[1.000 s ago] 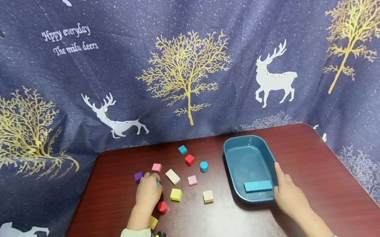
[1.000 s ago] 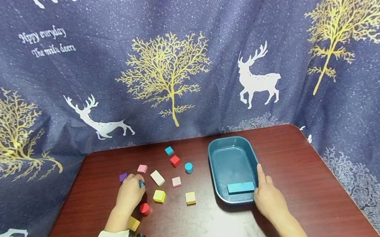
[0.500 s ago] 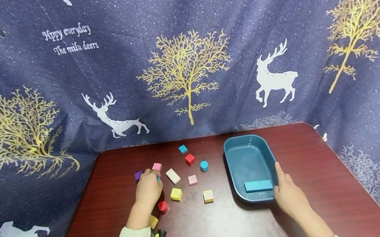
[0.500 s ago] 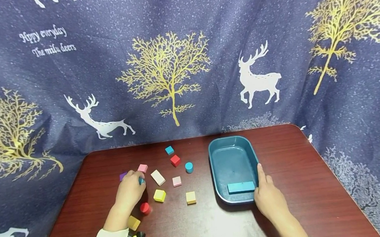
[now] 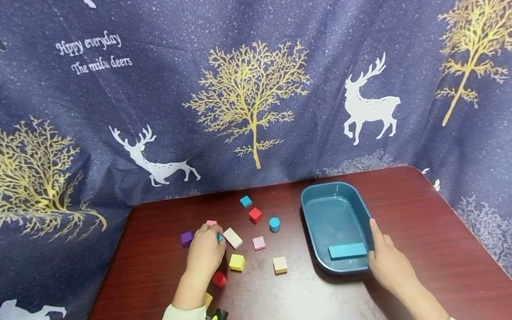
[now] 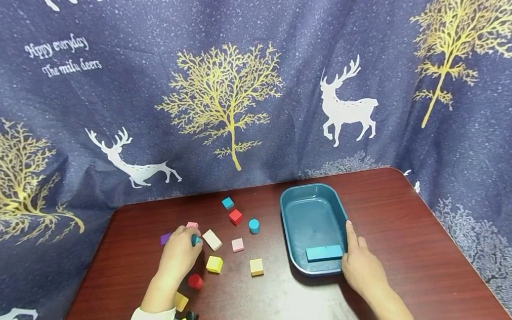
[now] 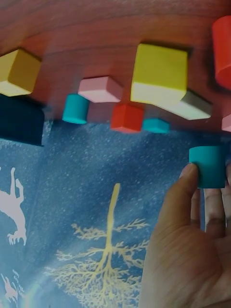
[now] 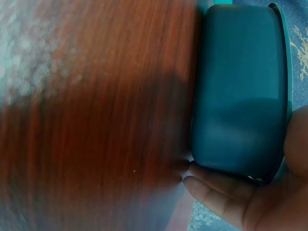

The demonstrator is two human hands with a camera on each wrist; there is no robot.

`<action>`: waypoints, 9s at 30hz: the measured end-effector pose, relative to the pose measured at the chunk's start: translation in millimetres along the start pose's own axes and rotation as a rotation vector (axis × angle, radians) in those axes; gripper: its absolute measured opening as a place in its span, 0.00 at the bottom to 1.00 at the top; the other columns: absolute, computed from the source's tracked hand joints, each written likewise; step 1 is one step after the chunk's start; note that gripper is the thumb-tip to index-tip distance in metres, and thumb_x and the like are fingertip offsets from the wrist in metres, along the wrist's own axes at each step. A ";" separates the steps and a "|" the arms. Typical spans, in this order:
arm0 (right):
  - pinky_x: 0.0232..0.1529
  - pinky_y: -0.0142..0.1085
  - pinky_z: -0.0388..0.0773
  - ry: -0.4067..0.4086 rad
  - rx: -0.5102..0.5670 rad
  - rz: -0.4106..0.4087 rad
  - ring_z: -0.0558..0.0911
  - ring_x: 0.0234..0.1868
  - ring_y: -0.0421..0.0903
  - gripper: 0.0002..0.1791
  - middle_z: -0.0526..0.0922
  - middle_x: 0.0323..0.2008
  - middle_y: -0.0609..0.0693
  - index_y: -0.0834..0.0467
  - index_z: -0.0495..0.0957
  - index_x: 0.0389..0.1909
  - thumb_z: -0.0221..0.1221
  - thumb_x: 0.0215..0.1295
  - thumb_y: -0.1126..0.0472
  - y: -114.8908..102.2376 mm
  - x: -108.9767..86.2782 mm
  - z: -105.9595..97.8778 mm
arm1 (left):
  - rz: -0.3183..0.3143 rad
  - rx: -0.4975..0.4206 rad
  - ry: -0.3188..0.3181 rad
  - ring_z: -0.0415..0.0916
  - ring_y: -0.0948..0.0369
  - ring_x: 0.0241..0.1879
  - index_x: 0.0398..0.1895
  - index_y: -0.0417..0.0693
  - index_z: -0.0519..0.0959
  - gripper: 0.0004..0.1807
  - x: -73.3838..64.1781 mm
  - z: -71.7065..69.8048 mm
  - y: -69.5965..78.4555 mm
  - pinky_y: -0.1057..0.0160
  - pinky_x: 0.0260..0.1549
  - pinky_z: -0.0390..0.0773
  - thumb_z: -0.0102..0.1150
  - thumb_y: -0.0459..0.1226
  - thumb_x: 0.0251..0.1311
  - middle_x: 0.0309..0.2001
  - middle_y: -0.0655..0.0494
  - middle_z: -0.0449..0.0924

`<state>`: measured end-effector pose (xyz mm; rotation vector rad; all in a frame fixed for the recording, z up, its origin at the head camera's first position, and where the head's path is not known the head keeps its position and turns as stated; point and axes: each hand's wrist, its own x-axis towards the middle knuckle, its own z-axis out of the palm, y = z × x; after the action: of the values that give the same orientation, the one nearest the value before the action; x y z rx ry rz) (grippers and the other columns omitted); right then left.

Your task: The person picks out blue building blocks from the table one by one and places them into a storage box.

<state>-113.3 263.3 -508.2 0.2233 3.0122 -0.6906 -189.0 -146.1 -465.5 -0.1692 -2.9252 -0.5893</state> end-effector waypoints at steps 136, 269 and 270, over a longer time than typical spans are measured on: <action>0.52 0.66 0.77 -0.001 0.004 0.035 0.77 0.56 0.74 0.41 0.67 0.64 0.77 0.64 0.42 0.80 0.46 0.68 0.65 -0.5 0.4 2.8 | 0.461 0.010 -0.220 0.79 0.59 0.46 0.49 0.51 0.84 0.13 27.2 96.6 201.6 0.67 0.46 0.81 0.66 0.37 0.61 0.46 0.56 0.82; 0.45 0.63 0.80 0.012 -0.002 0.013 0.82 0.45 0.68 0.42 0.71 0.59 0.75 0.63 0.42 0.80 0.48 0.68 0.64 3.6 1.2 5.6 | 0.313 0.106 -0.190 0.50 0.46 0.80 0.79 0.61 0.59 0.38 35.7 88.6 197.0 0.41 0.75 0.58 0.52 0.60 0.69 0.78 0.48 0.59; 0.46 0.63 0.79 0.008 -0.003 0.017 0.82 0.45 0.68 0.42 0.70 0.59 0.75 0.63 0.42 0.80 0.48 0.68 0.64 3.7 1.2 5.4 | 0.308 0.106 -0.186 0.50 0.46 0.80 0.79 0.60 0.59 0.38 36.3 88.1 195.7 0.40 0.74 0.58 0.51 0.60 0.70 0.78 0.48 0.59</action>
<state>-113.8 264.4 -514.7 0.2515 3.0147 -0.6854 -208.4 70.7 -466.2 -0.6809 -3.0053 -0.3883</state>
